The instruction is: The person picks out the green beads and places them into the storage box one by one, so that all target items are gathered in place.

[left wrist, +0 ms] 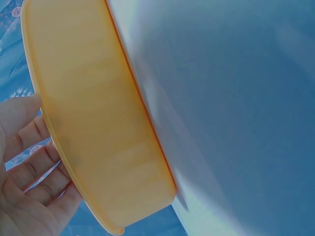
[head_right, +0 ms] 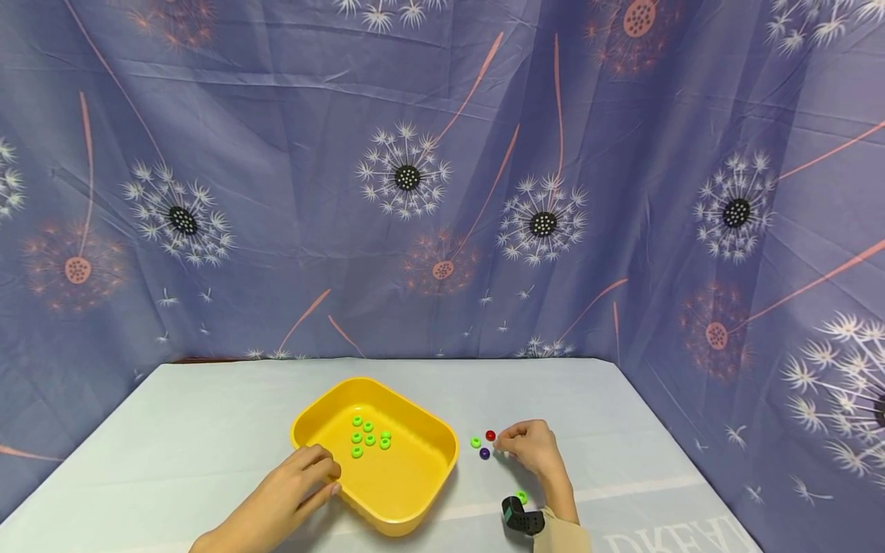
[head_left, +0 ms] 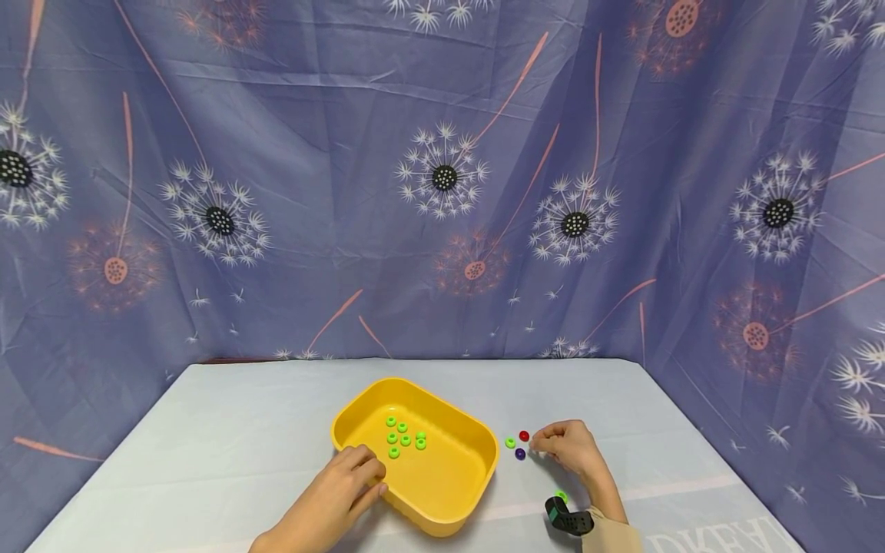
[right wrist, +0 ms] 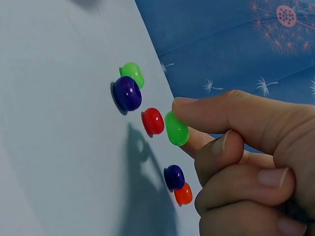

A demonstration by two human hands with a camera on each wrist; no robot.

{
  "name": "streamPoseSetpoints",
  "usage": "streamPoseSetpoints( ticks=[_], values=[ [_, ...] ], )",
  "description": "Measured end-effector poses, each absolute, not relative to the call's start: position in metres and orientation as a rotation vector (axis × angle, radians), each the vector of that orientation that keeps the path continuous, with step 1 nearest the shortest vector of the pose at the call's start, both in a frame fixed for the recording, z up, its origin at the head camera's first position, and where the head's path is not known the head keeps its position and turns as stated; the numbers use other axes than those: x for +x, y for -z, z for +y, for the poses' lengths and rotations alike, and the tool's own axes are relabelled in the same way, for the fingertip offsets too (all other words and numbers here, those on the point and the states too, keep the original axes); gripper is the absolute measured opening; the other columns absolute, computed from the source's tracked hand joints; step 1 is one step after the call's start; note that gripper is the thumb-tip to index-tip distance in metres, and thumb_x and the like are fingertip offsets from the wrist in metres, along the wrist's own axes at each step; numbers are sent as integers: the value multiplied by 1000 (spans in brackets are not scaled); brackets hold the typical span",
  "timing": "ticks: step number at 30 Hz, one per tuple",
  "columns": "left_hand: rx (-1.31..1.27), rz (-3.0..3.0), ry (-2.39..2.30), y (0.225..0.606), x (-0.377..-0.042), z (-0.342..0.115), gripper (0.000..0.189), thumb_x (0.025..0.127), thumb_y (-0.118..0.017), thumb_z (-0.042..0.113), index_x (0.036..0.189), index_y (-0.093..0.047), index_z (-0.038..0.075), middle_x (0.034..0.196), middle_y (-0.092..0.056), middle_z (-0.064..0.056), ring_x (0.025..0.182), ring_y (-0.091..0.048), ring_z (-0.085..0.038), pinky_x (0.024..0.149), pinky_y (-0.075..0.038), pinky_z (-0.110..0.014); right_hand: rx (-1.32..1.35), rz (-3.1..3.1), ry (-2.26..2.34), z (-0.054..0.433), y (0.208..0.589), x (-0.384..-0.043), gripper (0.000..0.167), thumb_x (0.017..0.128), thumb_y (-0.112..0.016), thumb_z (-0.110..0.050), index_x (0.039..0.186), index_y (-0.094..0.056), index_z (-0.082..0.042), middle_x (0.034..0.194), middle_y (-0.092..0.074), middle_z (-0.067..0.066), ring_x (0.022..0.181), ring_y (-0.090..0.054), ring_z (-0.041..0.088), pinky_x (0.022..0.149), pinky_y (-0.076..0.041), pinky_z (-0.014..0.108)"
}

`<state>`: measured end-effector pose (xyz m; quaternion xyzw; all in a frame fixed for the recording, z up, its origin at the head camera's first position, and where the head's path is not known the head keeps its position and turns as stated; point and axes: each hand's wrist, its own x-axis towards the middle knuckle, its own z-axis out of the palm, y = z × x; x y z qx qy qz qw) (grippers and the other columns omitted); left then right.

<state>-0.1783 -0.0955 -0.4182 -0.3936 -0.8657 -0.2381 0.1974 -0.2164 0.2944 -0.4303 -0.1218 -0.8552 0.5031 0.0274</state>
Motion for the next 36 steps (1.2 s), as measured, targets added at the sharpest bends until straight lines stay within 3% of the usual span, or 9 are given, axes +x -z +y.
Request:
streamPoseSetpoints(
  ticks=[8,11,17,26,36],
  values=[
    [-1083,-2434,667,417,-178,-96,5,93,-69,19,94,-65,21,98,-52,16,87,-46,-3,73,-47,-24,-366,-2661,-1511,285,422,-218,11,78,-78,-9,85,-74,-2,60,-54,0,51,-39,12,47,-31,23],
    [-1081,-2440,671,416,-178,-97,5,93,-69,18,94,-65,21,99,-52,16,88,-47,-4,74,-48,-25,-331,-2664,-1497,281,420,-220,11,78,-78,-10,85,-75,-3,56,-49,-1,50,-37,11,47,-31,22],
    [-1076,-2435,669,417,-178,-98,5,93,-69,18,94,-65,21,99,-52,15,89,-48,-4,75,-49,-26,-302,-2665,-1462,270,414,-221,14,77,-80,-10,86,-75,-1,66,-57,3,65,-48,16,56,-39,27],
    [-1103,-2413,657,418,-180,-99,3,94,-68,20,94,-66,18,98,-52,15,88,-48,-4,73,-49,-24,-242,-2658,-1504,261,412,-223,12,81,-79,-10,88,-74,-1,68,-61,7,63,-51,18,55,-41,29],
    [-1139,-2388,659,419,-179,-97,6,93,-69,21,93,-65,16,97,-52,13,86,-47,-4,71,-48,-23,-142,-2662,-1529,234,391,-237,12,83,-78,-13,89,-74,-3,56,-48,2,45,-32,11,44,-28,23]
  ],
)
